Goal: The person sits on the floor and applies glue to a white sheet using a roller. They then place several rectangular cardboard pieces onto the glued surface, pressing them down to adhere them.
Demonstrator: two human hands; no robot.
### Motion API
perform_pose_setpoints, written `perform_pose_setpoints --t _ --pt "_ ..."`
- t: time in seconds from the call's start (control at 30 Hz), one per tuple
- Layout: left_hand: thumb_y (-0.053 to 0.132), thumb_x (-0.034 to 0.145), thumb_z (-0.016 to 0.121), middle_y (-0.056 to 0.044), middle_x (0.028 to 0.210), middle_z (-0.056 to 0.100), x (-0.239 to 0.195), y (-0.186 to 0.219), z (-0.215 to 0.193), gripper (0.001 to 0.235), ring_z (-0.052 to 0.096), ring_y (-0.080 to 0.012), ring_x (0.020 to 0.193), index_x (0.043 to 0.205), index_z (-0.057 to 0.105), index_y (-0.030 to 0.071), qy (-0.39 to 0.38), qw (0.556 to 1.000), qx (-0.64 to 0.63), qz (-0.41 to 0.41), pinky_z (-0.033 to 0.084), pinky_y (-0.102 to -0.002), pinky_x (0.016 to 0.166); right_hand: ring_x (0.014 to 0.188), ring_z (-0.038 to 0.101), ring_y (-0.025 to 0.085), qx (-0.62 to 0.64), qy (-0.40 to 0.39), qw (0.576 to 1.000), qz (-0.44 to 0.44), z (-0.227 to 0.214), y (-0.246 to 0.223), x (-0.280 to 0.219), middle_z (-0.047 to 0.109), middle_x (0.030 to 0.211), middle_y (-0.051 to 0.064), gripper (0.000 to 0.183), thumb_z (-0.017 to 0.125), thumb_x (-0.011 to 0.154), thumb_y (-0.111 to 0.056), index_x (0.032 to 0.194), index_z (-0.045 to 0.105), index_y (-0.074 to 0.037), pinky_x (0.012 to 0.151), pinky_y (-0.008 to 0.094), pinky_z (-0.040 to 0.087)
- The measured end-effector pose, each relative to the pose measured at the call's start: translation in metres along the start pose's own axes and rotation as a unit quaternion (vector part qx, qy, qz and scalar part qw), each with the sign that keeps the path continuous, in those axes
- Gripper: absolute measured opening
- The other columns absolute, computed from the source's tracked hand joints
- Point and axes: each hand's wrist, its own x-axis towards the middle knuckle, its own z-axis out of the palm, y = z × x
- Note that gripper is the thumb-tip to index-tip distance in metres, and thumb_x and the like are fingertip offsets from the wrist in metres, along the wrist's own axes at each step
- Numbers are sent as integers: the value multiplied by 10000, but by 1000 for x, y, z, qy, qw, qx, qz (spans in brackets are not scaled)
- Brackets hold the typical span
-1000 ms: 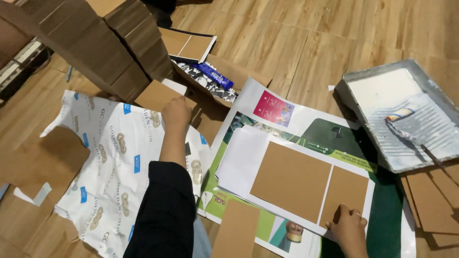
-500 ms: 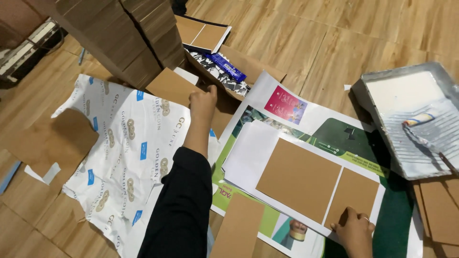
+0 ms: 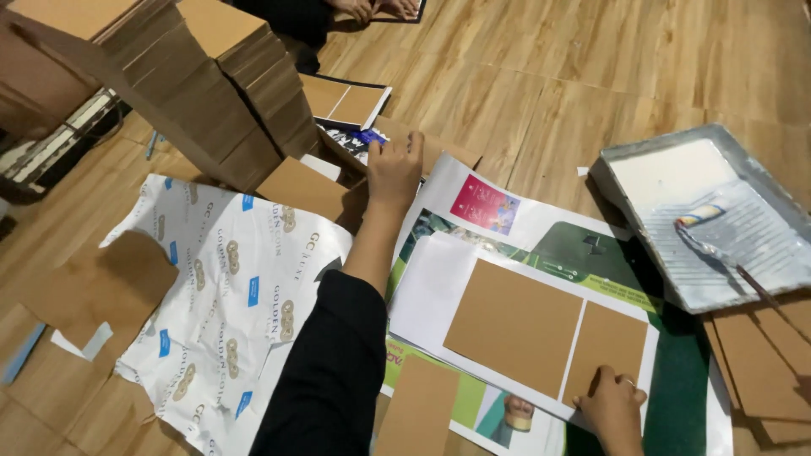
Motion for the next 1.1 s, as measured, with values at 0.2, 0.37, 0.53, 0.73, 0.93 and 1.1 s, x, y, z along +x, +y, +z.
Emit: perform_pose_setpoints --t 0.2,0.37,0.53,0.73,0.93,1.1 --pt "-8 713 530 -11 652 434 1 51 -58 350 374 -247 474 1018 554 164 -17 993 -121 -6 344 -363 393 1291 248 427 102 -39 994 -8 -40 -29 -45 322 1349 277 876 605 732 -109 1461 129 -198 1027 513 323" --pt "20 680 562 -68 597 488 -58 112 -151 269 465 -268 529 939 544 91 -141 899 -402 105 334 -383 542 1221 454 271 270 36 951 -147 -55 -53 -83 552 1270 133 423 488 844 -333 1201 573 -122 1038 393 323" --pt "72 746 601 -52 697 590 -95 118 -194 192 498 -263 697 926 587 138 -154 876 -453 61 325 -373 716 974 649 127 459 -133 873 -103 -32 -98 -124 698 1083 39 423 650 775 -238 1171 598 -97 844 250 502" --pt "253 797 625 -100 1346 417 -158 118 -203 557 391 -324 1189 1306 419 160 -322 733 -404 -443 325 -507 922 828 595 115 584 -17 792 -179 4 -135 -106 654 868 65 104 575 884 -183 922 550 -90 719 222 447" --pt "212 947 465 -323 1341 424 -152 80 -158 436 376 -454 1282 1337 380 38 -392 552 -468 -569 311 -527 1061 1169 518 422 423 -50 892 -149 4 -195 -91 556 1202 275 572 670 831 -302 1307 411 -121 961 484 470" --pt "153 861 603 -154 1085 513 -198 73 -78 390 551 -378 1069 1244 568 93 -385 691 -418 -446 455 -434 908 1307 241 446 85 61 965 -240 38 -199 -60 320 1375 218 855 753 669 -474 1347 407 -86 1098 586 169"
